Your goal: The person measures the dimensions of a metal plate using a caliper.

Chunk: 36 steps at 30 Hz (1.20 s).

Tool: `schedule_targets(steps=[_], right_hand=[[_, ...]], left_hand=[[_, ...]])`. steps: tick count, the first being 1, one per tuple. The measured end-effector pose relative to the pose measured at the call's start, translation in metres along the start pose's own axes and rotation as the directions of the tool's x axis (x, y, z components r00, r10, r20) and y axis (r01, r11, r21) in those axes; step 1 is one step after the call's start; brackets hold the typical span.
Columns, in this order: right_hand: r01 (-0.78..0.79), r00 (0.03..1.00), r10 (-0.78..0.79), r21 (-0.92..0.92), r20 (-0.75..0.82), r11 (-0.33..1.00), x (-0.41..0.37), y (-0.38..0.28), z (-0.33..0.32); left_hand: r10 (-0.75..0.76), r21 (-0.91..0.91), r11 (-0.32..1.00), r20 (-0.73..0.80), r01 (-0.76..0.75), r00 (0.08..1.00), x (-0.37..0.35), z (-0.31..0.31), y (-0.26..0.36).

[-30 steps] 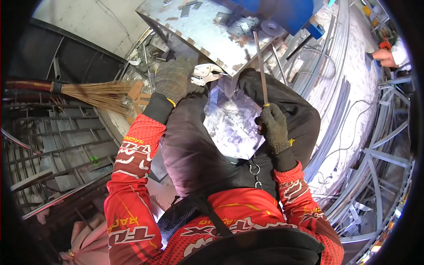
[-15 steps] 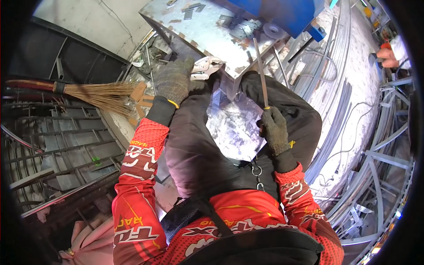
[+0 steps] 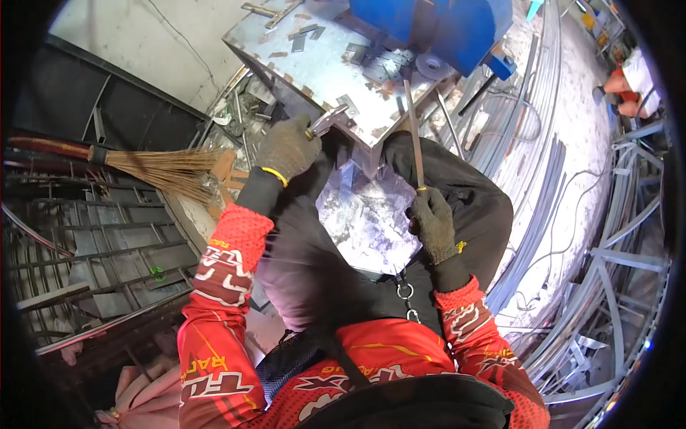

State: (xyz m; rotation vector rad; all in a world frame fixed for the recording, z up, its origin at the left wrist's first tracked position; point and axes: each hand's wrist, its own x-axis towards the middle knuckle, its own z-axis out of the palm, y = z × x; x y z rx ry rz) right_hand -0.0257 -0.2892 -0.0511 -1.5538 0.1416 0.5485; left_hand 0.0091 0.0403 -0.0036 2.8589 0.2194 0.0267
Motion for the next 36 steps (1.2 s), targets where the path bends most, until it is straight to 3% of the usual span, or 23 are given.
schedule_targets(steps=[2, 3, 5, 6, 9, 11, 13, 14, 16, 17, 19, 20, 22, 23, 25, 26, 29, 30, 31, 32, 33, 35, 36], right_hand=[[0.005, 1.0, -0.006, -0.01, -0.003, 1.0, -0.001, -0.006, 0.004], [0.012, 1.0, -0.012, -0.015, -0.013, 1.0, -0.001, -0.008, 0.007], [0.011, 1.0, -0.011, -0.032, 0.0, 0.999, 0.0, -0.002, 0.008], [0.006, 1.0, -0.006, -0.039, 0.001, 0.999, 0.0, 0.002, 0.006], [0.035, 0.999, -0.035, -0.1, -0.004, 0.994, -0.005, 0.01, 0.005], [0.026, 1.0, -0.027, -0.132, -0.004, 0.991, -0.003, 0.013, 0.006], [0.034, 0.999, -0.038, -0.154, -0.024, 0.987, -0.003, 0.01, 0.011], [0.029, 0.999, -0.034, -0.16, -0.031, 0.987, -0.003, 0.012, 0.013], [0.079, 0.996, -0.085, -0.149, -0.035, 0.986, -0.003, 0.015, 0.018], [0.077, 0.996, -0.084, -0.158, -0.039, 0.985, -0.004, 0.015, 0.02], [0.102, 0.993, -0.112, -0.233, -0.028, 0.967, -0.007, 0.012, 0.022], [0.147, 0.989, -0.15, -0.301, 0.013, 0.942, -0.006, 0.014, 0.018], [0.209, 0.976, -0.218, -0.402, 0.025, 0.891, -0.007, 0.008, 0.021], [0.27, 0.958, -0.284, -0.494, 0.047, 0.827, -0.007, 0.004, 0.023], [0.198, 0.977, -0.212, -0.504, 0.031, 0.84, -0.009, -0.011, 0.034], [0.213, 0.973, -0.231, -0.518, 0.03, 0.828, -0.003, -0.01, 0.039], [0.252, 0.959, -0.283, -0.556, 0.031, 0.792, 0.008, -0.006, 0.052], [0.363, 0.913, -0.401, -0.583, 0.068, 0.727, 0.01, -0.005, 0.056], [0.467, 0.851, -0.513, -0.603, 0.11, 0.647, 0.012, -0.005, 0.058], [0.474, 0.827, -0.552, -0.659, 0.107, 0.583, 0.014, -0.002, 0.059], [0.473, 0.827, -0.553, -0.658, 0.103, 0.586, 0.017, -0.008, 0.061], [0.404, 0.872, -0.458, -0.783, 0.173, 0.473, 0.024, -0.023, 0.065], [0.396, 0.875, -0.456, -0.782, 0.163, 0.481, 0.033, -0.022, 0.064]], left_hand=[[-0.113, -0.276, 0.955, -0.02, 0.104, 0.993, -0.013, 0.015, 0.017], [-0.126, -0.279, 0.953, -0.022, 0.115, 0.992, -0.018, 0.033, 0.02], [-0.191, -0.468, 0.878, -0.155, 0.099, 0.969, -0.029, 0.08, 0.03], [-0.292, -0.527, 0.829, -0.123, 0.187, 0.948, -0.039, 0.081, 0.045], [-0.345, -0.656, 0.72, -0.053, 0.228, 0.937, -0.045, 0.093, 0.053], [-0.331, -0.72, 0.661, -0.028, 0.211, 0.943, -0.048, 0.099, 0.051], [-0.272, -0.735, 0.677, -0.215, 0.028, 0.938, -0.048, 0.126, 0.045], [-0.27, -0.741, 0.671, -0.209, 0.028, 0.94, -0.049, 0.13, 0.044], [-0.162, -0.779, 0.577, 0.183, 0.244, 0.97, -0.051, 0.117, 0.05], [-0.16, -0.785, 0.569, 0.186, 0.245, 0.969, -0.053, 0.118, 0.051], [-0.206, -0.903, 0.307, 0.246, 0.302, 0.947, -0.058, 0.122, 0.055], [-0.204, -0.904, 0.3, 0.25, 0.303, 0.947, -0.057, 0.124, 0.058], [-0.322, -0.837, 0.465, 0.144, 0.289, 0.936, -0.054, 0.127, 0.065], [-0.314, -0.837, 0.461, 0.157, 0.295, 0.936, -0.053, 0.13, 0.066], [-0.301, -0.887, 0.364, 0.175, 0.283, 0.937, -0.054, 0.134, 0.069], [-0.315, -0.887, 0.302, 0.254, 0.35, 0.914, -0.053, 0.13, 0.073], [-0.203, -0.865, 0.364, 0.287, 0.345, 0.936, -0.054, 0.114, 0.077], [-0.209, -0.831, 0.489, 0.185, 0.267, 0.96, -0.054, 0.114, 0.081], [-0.209, -0.829, 0.492, 0.183, 0.265, 0.961, -0.054, 0.124, 0.08], [-0.207, -0.798, 0.581, 0.042, 0.158, 0.977, -0.054, 0.135, 0.08], [-0.19, -0.746, 0.664, -0.096, 0.055, 0.977, -0.054, 0.143, 0.079], [-0.151, -0.691, 0.719, -0.052, 0.073, 0.987, -0.055, 0.144, 0.073], [-0.007, -0.557, 0.83, -0.09, -0.045, 0.996, -0.054, 0.158, 0.065]])
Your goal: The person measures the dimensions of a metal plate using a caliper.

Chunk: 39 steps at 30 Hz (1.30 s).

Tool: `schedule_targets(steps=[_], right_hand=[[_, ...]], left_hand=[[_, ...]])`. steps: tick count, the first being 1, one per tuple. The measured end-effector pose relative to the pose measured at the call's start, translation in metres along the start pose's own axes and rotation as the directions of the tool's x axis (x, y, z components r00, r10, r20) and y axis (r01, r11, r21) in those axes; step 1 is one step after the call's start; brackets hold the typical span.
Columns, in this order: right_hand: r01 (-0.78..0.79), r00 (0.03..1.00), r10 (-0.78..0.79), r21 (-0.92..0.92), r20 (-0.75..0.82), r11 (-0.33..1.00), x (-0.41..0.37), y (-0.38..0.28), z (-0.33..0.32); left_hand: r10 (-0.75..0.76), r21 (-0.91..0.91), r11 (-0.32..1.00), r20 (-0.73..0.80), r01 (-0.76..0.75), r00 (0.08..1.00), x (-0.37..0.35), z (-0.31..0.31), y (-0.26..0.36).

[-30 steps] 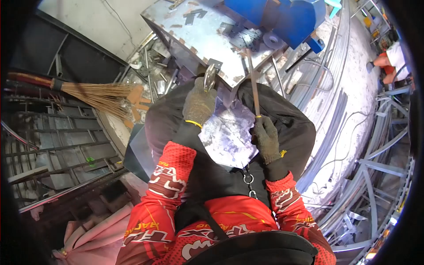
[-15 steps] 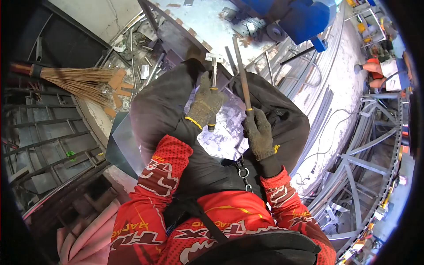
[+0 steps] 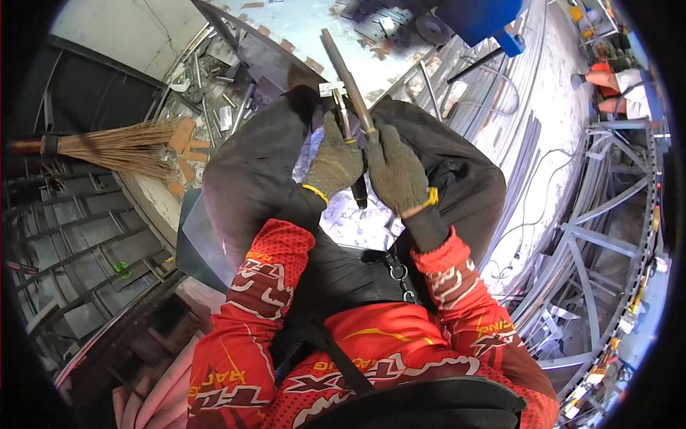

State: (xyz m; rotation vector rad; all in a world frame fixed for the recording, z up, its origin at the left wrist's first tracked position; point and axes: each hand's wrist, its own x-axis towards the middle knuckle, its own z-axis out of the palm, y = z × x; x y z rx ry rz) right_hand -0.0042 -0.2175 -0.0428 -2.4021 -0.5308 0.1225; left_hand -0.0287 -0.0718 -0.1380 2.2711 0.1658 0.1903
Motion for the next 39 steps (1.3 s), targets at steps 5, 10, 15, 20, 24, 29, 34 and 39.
schedule_targets(steps=[5, 10, 15, 20, 24, 29, 34, 39], right_hand=[[-0.061, 0.993, 0.057, 0.035, 0.099, 0.998, 0.002, 0.002, -0.011], [-0.029, 0.998, 0.033, -0.076, 0.054, 0.997, -0.04, 0.013, -0.02], [0.097, 0.995, -0.094, -0.106, 0.04, 0.99, 0.022, -0.001, -0.011], [-0.035, 0.996, 0.04, -0.06, 0.077, 0.998, 0.0, 0.005, -0.022], [-0.257, 0.959, 0.245, 0.073, 0.144, 0.964, -0.053, 0.013, -0.046], [-0.282, 0.959, 0.264, 0.259, 0.102, 0.924, -0.045, 0.018, -0.042], [0.065, 0.996, -0.065, 0.003, 0.064, 0.998, -0.013, 0.012, -0.017], [0.39, 0.913, -0.408, -0.261, -0.014, 0.883, 0.019, 0.021, 0.001]], left_hand=[[-0.164, -0.299, 0.935, 0.12, 0.193, 0.979, 0.003, -0.02, 0.012], [-0.099, -0.604, 0.741, 0.337, 0.295, 0.936, -0.001, -0.02, 0.004], [-0.188, -0.523, 0.811, 0.189, 0.261, 0.964, 0.002, -0.029, 0.023], [-0.286, -0.654, 0.567, 0.415, 0.501, 0.864, 0.003, -0.047, 0.036], [-0.25, -0.648, 0.64, 0.332, 0.413, 0.91, -0.004, -0.024, 0.007], [-0.448, -0.677, 0.382, 0.461, 0.63, 0.766, -0.001, -0.04, 0.04], [0.096, -0.367, 0.93, 0.243, 0.0, 0.965, -0.006, -0.004, -0.022], [0.14, -0.287, 0.953, 0.147, -0.093, 0.979, -0.007, -0.004, -0.015]])
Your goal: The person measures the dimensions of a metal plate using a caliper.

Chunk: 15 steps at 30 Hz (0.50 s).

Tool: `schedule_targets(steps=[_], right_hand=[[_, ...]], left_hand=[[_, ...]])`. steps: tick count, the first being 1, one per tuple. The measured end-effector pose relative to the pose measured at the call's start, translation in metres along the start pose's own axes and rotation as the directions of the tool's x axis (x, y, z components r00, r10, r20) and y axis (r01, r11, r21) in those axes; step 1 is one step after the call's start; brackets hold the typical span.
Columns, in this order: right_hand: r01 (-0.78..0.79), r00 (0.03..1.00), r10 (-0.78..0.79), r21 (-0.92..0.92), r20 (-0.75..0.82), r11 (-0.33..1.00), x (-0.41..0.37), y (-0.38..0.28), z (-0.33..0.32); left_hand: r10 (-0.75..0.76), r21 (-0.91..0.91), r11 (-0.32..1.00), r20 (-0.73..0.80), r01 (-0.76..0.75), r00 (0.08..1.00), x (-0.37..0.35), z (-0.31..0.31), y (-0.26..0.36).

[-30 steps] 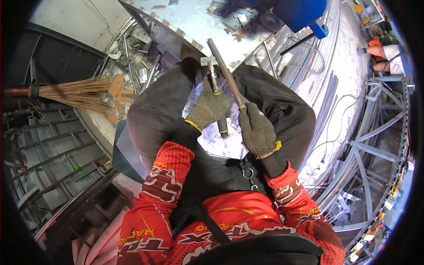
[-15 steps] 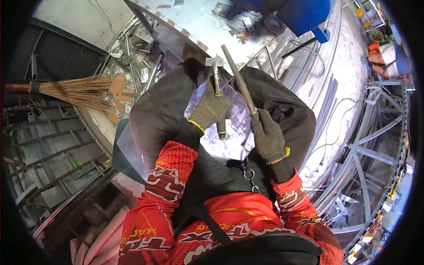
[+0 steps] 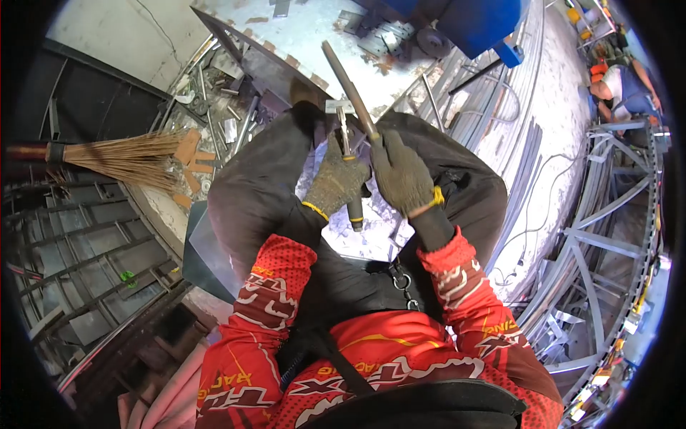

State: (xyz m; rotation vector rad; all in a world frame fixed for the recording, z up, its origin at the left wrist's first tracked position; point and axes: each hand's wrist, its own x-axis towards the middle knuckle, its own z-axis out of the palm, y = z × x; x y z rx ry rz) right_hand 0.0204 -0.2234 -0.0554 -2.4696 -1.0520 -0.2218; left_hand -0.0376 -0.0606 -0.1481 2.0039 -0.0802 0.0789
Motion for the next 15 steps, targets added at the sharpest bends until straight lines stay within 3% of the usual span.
schedule_targets(steps=[1, 2, 3, 4, 5, 6, 7, 8, 9, 10, 12, 14, 15], right_hand=[[-0.09, 0.991, 0.089, 0.008, 0.102, 0.996, -0.006, -0.002, -0.004], [-0.181, 0.961, 0.176, 0.005, 0.211, 0.983, -0.022, -0.008, -0.009], [-0.442, 0.885, 0.398, 0.167, 0.242, 0.881, -0.028, -0.021, -0.024], [-0.44, 0.884, 0.395, 0.16, 0.251, 0.884, -0.038, -0.024, -0.026], [-0.44, 0.885, 0.4, 0.15, 0.236, 0.885, -0.047, -0.025, -0.027], [-0.446, 0.885, 0.411, 0.14, 0.219, 0.884, -0.054, -0.026, -0.029], [-0.4, 0.911, 0.378, 0.134, 0.166, 0.907, -0.043, -0.024, -0.026], [-0.408, 0.908, 0.387, 0.134, 0.16, 0.903, -0.026, -0.02, -0.02], [-0.409, 0.909, 0.387, 0.144, 0.156, 0.901, -0.004, -0.015, -0.013], [-0.407, 0.91, 0.385, 0.155, 0.155, 0.9, 0.008, -0.014, -0.01], [-0.363, 0.932, 0.353, 0.179, 0.086, 0.915, 0.016, -0.014, -0.003], [-0.31, 0.95, 0.312, 0.194, 0.024, 0.931, 0.015, -0.013, -0.003], [-0.396, 0.917, 0.379, 0.178, 0.126, 0.901, 0.0, -0.016, -0.011]], left_hand=[[-0.286, -0.291, 0.919, -0.036, 0.264, 0.957, 0.003, -0.002, 0.021], [-0.549, -0.561, 0.685, 0.022, 0.464, 0.836, 0.006, -0.008, 0.04], [-0.542, -0.48, 0.723, 0.05, 0.496, 0.839, 0.007, -0.017, 0.056], [-0.547, -0.49, 0.716, 0.05, 0.498, 0.836, 0.003, -0.01, 0.028], [-0.048, -0.003, 0.999, 0.001, 0.048, 0.999, -0.002, 0.004, -0.022], [0.423, 0.438, 0.763, 0.217, -0.475, 0.88, -0.007, 0.015, -0.049], [0.424, 0.429, 0.765, 0.227, -0.481, 0.877, -0.004, 0.007, -0.018], [-0.033, 0.031, 0.999, 0.043, 0.031, 0.999, 0.002, -0.001, 0.015], [-0.518, -0.41, 0.762, 0.077, 0.501, 0.852, 0.008, -0.009, 0.041], [-0.514, -0.406, 0.767, 0.074, 0.497, 0.854, 0.006, -0.007, 0.036], [-0.362, -0.139, 0.926, -0.069, 0.35, 0.93, 0.006, -0.008, 0.032], [-0.384, -0.2, 0.91, -0.07, 0.364, 0.921, 0.005, -0.011, 0.044], [-0.415, -0.261, 0.884, -0.056, 0.388, 0.908, 0.005, -0.013, 0.049]])
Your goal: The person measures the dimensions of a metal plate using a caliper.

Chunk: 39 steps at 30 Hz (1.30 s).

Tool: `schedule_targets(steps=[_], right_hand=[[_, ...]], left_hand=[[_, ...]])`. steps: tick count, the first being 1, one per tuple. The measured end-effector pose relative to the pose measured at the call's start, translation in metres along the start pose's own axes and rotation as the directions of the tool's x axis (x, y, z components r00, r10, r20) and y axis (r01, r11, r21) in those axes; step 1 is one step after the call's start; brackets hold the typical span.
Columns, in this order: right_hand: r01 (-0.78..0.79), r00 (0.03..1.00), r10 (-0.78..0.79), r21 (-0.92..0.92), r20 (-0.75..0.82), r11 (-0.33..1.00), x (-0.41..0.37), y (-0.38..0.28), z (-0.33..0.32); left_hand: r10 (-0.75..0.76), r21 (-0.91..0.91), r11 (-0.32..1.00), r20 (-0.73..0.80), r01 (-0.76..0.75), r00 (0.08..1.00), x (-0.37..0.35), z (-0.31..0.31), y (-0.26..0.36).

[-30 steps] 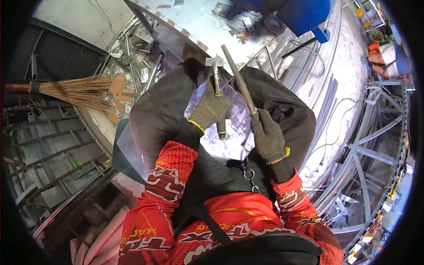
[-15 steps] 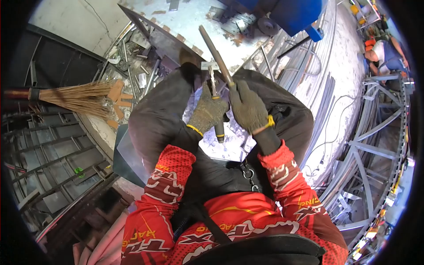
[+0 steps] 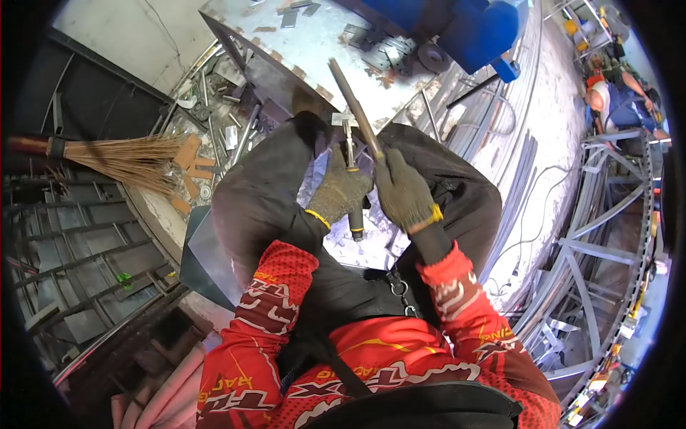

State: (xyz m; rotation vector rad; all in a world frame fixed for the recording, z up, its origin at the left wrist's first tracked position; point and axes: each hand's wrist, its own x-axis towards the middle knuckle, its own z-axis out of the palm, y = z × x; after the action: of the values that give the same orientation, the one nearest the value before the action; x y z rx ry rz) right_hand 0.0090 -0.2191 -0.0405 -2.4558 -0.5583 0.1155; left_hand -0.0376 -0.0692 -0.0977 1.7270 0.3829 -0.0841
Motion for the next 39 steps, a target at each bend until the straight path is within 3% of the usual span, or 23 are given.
schedule_targets(steps=[1, 3, 7, 9, 10, 11, 12, 13, 16, 20, 22, 25, 26, 27, 28, 29, 30, 31, 32, 34, 35, 37, 39], right_hand=[[-0.094, 0.992, 0.095, -0.014, 0.086, 0.995, -0.016, 0.001, -0.005], [-0.139, 0.986, 0.138, 0.01, 0.094, 0.99, -0.05, -0.002, -0.012], [-0.139, 0.985, 0.141, -0.024, 0.102, 0.99, -0.028, -0.006, -0.016], [-0.119, 0.99, 0.121, -0.031, 0.075, 0.992, 0.006, 0.0, -0.003], [-0.076, 0.996, 0.077, -0.021, 0.042, 0.997, 0.023, 0.002, 0.002], [-0.033, 0.999, 0.034, -0.012, 0.011, 0.999, 0.031, 0.003, 0.005], [0.033, 0.999, -0.032, 0.095, -0.006, 0.995, 0.029, 0.007, -0.001], [0.039, 0.999, -0.039, 0.089, -0.005, 0.995, 0.022, 0.008, -0.008], [-0.176, 0.984, 0.177, 0.216, 0.013, 0.96, -0.014, 0.009, -0.026], [-0.25, 0.968, 0.242, 0.186, 0.065, 0.95, -0.047, 0.002, -0.029], [-0.2, 0.979, 0.193, 0.133, 0.068, 0.971, -0.047, 0.004, -0.017], [-0.11, 0.991, 0.109, 0.014, 0.081, 0.994, -0.022, 0.0, -0.005], [0.003, 0.999, -0.002, -0.012, 0.039, 1.0, -0.007, -0.001, -0.002], [0.114, 0.993, -0.114, -0.043, -0.002, 0.993, 0.007, -0.002, 0.0], [0.009, 0.999, -0.008, 0.029, -0.034, 1.0, 0.021, 0.001, 0.008], [0.013, 0.999, -0.012, 0.032, -0.04, 0.999, 0.02, 0.004, 0.009], [0.013, 1.0, -0.013, 0.029, -0.006, 0.999, 0.017, 0.001, 0.004], [0.012, 0.999, -0.013, 0.021, 0.03, 1.0, 0.011, 0.001, -0.001], [-0.098, 0.992, 0.098, -0.006, 0.08, 0.995, -0.001, 0.002, -0.004], [-0.112, 0.989, 0.113, -0.014, 0.094, 0.994, -0.032, 0.001, -0.014], [-0.13, 0.986, 0.131, -0.016, 0.106, 0.991, -0.044, 0.001, -0.018], [-0.106, 0.991, 0.107, -0.012, 0.079, 0.994, -0.045, 0.005, -0.016], [-0.119, 0.989, 0.116, 0.03, 0.097, 0.992, -0.019, 0.004, -0.012]], left_hand=[[-0.001, -0.004, 1.0, -0.004, 0.001, 1.0, 0.004, 0.0, -0.014], [0.212, 0.161, 0.957, 0.18, -0.242, 0.961, 0.012, 0.002, -0.046], [0.193, 0.195, 0.947, 0.292, -0.256, 0.937, 0.015, 0.004, -0.051], [0.411, 0.361, 0.808, 0.221, -0.465, 0.885, 0.017, 0.0, -0.046], [0.651, 0.311, 0.722, -0.006, -0.618, 0.759, 0.013, 0.002, -0.036], [0.655, 0.317, 0.718, -0.007, -0.62, 0.755, 0.006, 0.003, -0.026], [0.299, 0.057, 0.954, -0.071, -0.295, 0.952, -0.008, 0.0, 0.015], [-0.108, -0.217, 0.971, -0.021, 0.101, 0.994, -0.015, -0.002, 0.039], [-0.135, -0.338, 0.924, 0.148, 0.179, 0.98, 0.004, 0.001, 0.002], [-0.184, -0.353, 0.912, 0.099, 0.207, 0.978, 0.001, 0.002, -0.001], [0.15, 0.024, 0.987, 0.197, -0.157, 0.969, 0.011, 0.002, -0.043], [0.08, 0.205, 0.975, 0.051, -0.089, 0.996, 0.016, 0.013, -0.059], [0.079, 0.209, 0.974, 0.051, -0.088, 0.996, 0.016, 0.014, -0.066], [0.219, 0.293, 0.932, 0.02, -0.215, 0.976, 0.017, 0.015, -0.074], [0.359, 0.379, 0.863, 0.003, -0.334, 0.933, 0.015, 0.011, -0.061], [0.365, 0.384, 0.859, 0.002, -0.338, 0.931, 0.012, 0.007, -0.049], [0.126, 0.159, 0.98, -0.007, -0.123, 0.992, -0.002, -0.002, 0.0], [-0.116, -0.075, 0.99, 0.042, 0.119, 0.992, -0.009, -0.007, 0.028], [-0.11, -0.082, 0.99, 0.039, 0.113, 0.993, -0.009, -0.006, 0.027], [-0.236, -0.365, 0.891, 0.139, 0.271, 0.962, -0.009, -0.002, 0.014], [-0.236, -0.367, 0.89, 0.138, 0.271, 0.962, -0.004, -0.001, 0.001], [-0.034, -0.061, 0.997, 0.287, 0.054, 0.957, 0.007, 0.001, -0.033], [0.023, -0.055, 0.998, 0.299, -0.007, 0.954, 0.012, 0.001, -0.053]])
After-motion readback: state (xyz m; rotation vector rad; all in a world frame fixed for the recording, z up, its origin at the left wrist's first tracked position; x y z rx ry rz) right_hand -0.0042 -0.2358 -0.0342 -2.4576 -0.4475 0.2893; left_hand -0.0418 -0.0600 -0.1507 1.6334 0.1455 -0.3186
